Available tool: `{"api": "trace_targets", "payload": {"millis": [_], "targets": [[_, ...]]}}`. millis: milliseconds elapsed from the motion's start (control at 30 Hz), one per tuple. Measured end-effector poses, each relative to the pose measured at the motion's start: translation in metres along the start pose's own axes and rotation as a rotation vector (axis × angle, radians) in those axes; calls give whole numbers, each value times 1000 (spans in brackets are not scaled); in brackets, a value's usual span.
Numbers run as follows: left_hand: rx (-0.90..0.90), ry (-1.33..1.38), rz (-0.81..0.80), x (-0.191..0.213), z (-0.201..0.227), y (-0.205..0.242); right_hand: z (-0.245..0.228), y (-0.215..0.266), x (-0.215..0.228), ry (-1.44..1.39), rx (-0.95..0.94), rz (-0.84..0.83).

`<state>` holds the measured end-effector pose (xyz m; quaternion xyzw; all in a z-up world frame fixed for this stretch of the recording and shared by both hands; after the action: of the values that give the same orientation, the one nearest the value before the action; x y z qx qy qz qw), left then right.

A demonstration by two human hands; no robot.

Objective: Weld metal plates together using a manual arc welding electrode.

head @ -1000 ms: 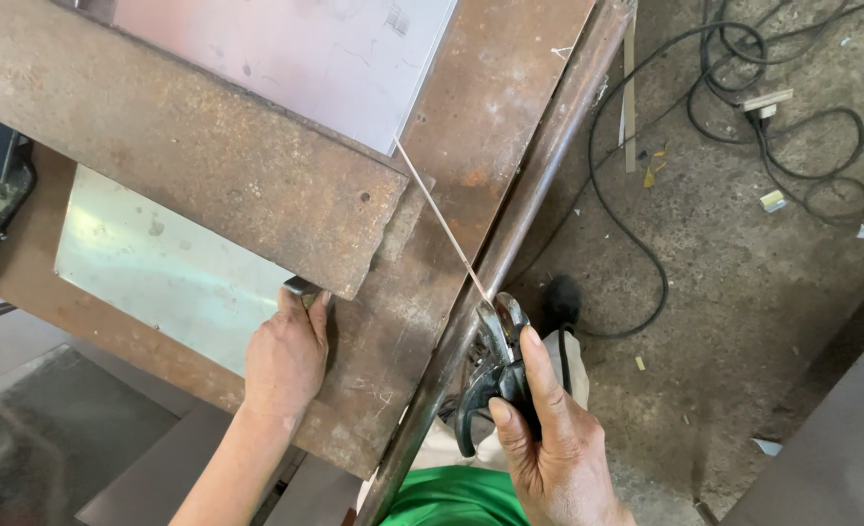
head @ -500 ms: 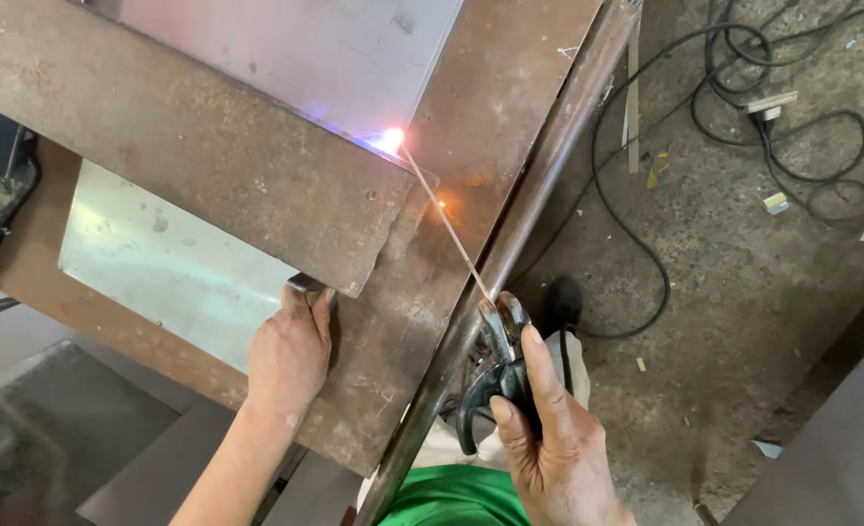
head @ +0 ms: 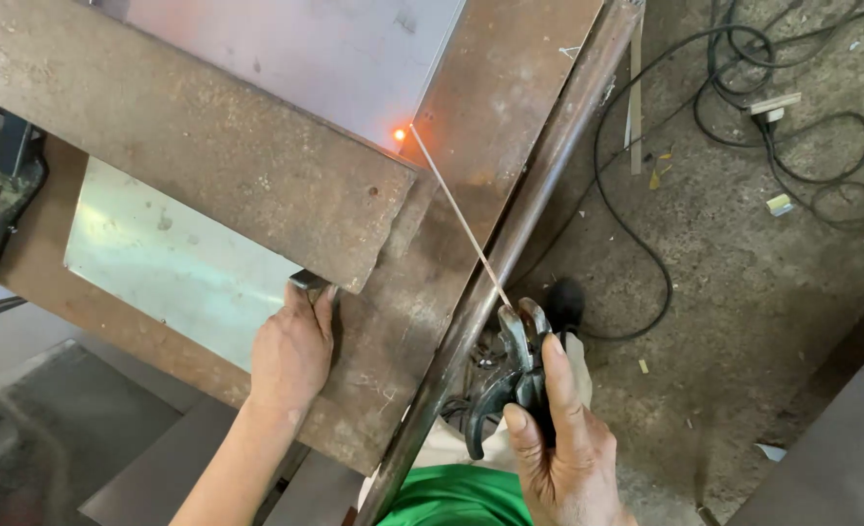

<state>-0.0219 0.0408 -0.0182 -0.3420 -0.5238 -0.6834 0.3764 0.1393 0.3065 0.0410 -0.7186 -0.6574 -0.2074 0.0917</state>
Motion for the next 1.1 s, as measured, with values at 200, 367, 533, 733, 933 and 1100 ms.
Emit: {"api": "trace_targets", "payload": {"millis": [200, 367, 533, 733, 933, 1100], "targets": [[16, 8, -11, 1, 1, 0, -3, 8, -1, 29, -5, 9], [29, -20, -23, 2, 1, 0, -1, 24, -2, 3, -41, 3], [-12, 12, 11, 0, 1, 2, 15, 56, -6, -76, -245, 5], [-20, 0, 4, -3, -3, 3, 18, 103, -11, -158, -371, 89], [-5, -22, -12, -6, -3, 0, 9, 130, -11, -52, -301, 67], [25, -19, -20, -6, -4, 1, 1, 147, -14, -38, -225, 69]]}}
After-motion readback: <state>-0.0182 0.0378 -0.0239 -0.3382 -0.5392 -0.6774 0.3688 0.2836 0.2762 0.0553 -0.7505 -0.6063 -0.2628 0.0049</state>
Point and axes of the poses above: each hand's wrist, its own y-axis away from the middle knuckle, its own x-axis out of the back of the hand, z = x × y, the point moved 6 cm from there along -y, towards the middle knuckle, and after that the axes turned 13 degrees about -z, right-handed, at the moved point
